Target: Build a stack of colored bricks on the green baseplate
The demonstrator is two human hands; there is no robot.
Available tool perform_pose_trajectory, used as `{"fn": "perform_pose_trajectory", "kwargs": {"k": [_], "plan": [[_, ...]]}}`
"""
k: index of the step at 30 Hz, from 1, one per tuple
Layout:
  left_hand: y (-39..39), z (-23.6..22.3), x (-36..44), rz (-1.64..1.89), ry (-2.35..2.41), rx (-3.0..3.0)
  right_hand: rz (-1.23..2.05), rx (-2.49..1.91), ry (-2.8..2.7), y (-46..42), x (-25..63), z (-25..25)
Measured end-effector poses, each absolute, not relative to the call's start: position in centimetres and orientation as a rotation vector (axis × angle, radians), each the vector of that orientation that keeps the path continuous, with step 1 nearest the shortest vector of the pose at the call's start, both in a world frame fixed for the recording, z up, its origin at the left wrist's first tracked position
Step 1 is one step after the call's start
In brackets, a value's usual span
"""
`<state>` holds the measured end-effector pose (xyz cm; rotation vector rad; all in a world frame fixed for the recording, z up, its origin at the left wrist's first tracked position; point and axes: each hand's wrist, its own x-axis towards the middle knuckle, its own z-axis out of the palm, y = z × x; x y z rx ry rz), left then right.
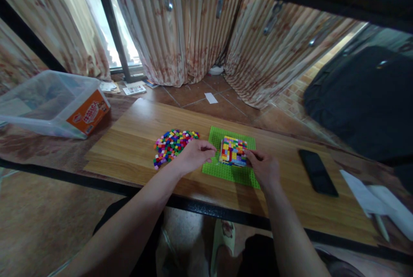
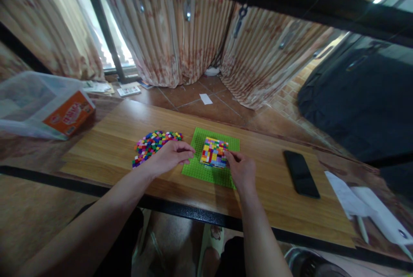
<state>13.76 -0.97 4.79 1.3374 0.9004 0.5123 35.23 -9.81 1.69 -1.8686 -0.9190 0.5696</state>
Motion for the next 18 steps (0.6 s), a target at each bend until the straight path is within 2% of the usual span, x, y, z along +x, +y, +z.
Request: {"fn": "perform_pose_trajectory", "kwargs": {"k": [14,18], "plan": [[-0.7,5.3,13.3,0.548,0.883,1.341,0.545,-1.878,-0.9,-9.8,35.5,1.7],[-0.2,5.5,12.9,0.574,0.896,1.348,0.355,-1.811,-0.703,-9.7,36.4,2.0]]}}
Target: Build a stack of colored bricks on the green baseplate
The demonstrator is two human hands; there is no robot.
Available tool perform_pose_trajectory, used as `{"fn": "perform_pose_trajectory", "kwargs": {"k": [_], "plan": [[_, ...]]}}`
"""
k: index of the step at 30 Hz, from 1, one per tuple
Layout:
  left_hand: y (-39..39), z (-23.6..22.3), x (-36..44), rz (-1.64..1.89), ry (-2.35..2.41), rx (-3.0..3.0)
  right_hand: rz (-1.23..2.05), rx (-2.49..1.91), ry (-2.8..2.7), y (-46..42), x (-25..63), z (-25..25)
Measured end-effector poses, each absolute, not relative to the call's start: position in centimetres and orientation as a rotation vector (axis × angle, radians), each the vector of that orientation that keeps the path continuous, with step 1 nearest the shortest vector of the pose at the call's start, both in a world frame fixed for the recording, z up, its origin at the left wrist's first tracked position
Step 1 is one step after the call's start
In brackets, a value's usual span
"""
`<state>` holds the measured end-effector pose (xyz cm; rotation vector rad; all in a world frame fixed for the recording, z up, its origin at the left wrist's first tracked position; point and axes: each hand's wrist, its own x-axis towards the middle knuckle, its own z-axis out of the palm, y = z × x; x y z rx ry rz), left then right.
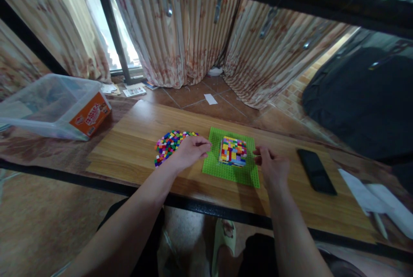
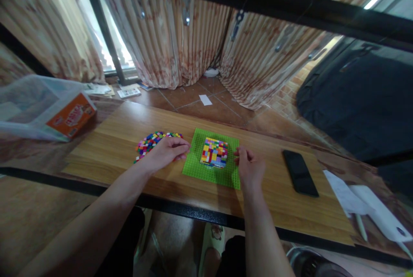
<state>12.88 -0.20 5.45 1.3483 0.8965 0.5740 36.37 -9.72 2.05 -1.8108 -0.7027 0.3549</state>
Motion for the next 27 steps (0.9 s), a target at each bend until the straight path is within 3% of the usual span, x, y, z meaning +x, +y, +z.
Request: {"fn": "perform_pose_trajectory", "kwargs": {"k": [6,13,19,27], "plan": [[0.7,6.1,11.9,0.791,0.963,1.185,0.087,-1.753,-0.874,-9.7,33.2,3.5],[2.0,7.0,9.6,1.135,1.016,1.048,0.261,-1.527,-1.558,-9.8,26.6,2.8],[2.2,6.9,9.3,1.158,1.019,1.015,0.405,-1.466,-1.872,-9.1,22.5,1.3],[2.1,6.8,9.2,1.126,0.982,1.004,0.278,-1.588,-1.886,-7.0,20.0,0.2]]}}
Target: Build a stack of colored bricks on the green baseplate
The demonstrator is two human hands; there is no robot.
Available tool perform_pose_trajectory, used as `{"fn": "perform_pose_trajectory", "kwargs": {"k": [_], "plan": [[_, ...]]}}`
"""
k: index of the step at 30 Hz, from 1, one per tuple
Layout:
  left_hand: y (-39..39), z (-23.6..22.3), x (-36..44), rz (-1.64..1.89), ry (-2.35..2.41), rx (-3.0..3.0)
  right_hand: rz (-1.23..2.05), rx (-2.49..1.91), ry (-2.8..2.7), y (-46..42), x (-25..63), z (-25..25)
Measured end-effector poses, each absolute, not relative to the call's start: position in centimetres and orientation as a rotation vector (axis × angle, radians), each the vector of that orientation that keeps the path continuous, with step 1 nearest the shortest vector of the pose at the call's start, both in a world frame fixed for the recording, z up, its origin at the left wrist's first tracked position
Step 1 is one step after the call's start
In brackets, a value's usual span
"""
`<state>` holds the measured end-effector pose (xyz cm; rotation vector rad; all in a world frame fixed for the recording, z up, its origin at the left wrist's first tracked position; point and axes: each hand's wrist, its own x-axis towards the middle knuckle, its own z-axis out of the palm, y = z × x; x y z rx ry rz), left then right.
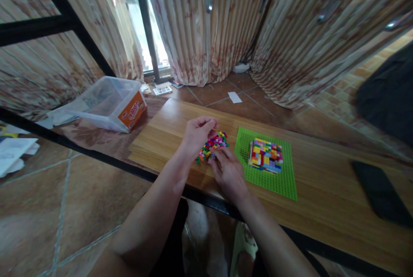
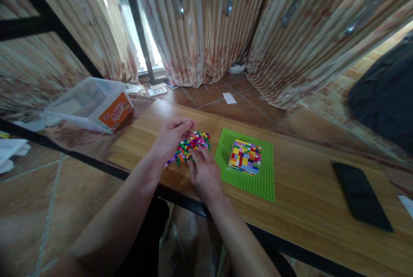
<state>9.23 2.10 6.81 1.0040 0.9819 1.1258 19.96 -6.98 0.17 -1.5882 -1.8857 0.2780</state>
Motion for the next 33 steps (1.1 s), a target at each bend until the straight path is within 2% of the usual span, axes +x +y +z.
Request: {"fn": "perform_pose_trajectory", "kwargs": {"k": [10,33], "plan": [[1.9,6.7,9.3,1.08,0.984,1.04,0.257,-1.621,-1.869,-5.1,19.3,-1.2],[2.1,6.7,9.1,1.076,1.052,1.101,0.273,-1.548,-1.969,-6.4,20.4,-0.5]]}}
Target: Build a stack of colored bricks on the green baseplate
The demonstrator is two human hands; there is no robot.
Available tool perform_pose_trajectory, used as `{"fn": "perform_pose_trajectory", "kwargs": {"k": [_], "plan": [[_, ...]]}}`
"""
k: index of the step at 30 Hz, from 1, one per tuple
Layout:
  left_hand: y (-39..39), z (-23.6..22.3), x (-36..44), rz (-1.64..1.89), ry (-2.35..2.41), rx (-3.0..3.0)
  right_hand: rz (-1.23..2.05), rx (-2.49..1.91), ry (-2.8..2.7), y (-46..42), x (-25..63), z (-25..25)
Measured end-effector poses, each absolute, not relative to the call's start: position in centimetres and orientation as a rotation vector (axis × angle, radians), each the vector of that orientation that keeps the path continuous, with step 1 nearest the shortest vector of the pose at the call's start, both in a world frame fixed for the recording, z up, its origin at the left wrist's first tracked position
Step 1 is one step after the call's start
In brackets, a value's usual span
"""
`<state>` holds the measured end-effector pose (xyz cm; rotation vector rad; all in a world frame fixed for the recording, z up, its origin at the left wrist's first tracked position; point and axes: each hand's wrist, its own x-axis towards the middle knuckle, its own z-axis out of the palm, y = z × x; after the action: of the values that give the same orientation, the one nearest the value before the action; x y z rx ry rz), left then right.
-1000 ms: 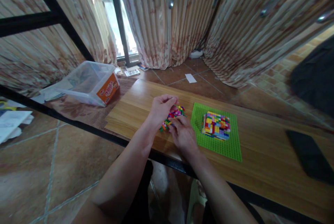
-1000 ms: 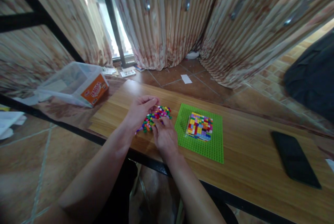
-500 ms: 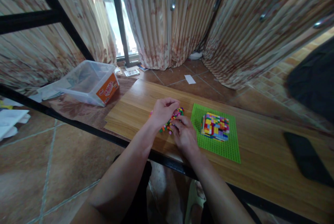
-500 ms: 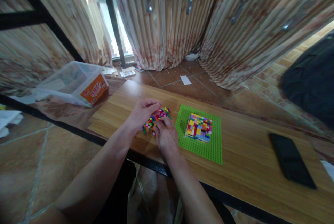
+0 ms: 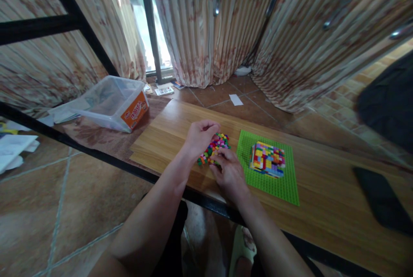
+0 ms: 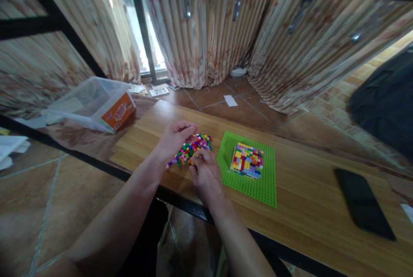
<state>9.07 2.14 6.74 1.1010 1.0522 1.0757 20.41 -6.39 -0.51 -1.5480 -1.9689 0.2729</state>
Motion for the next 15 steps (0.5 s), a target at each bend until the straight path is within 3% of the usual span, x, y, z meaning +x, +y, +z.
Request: {"fn": "perform_pose_trajectory", "kwargs": {"k": [7,15], "plan": [[3.7,5.3,7.0,1.064,1.178,1.46,0.261,-1.588,-1.794,-6.2,22.5,-0.5],[2.6,5.1,7.0,0.532,1.329,2.127,0.225,-1.638,-1.687,-6.5,23.5,0.8]]}}
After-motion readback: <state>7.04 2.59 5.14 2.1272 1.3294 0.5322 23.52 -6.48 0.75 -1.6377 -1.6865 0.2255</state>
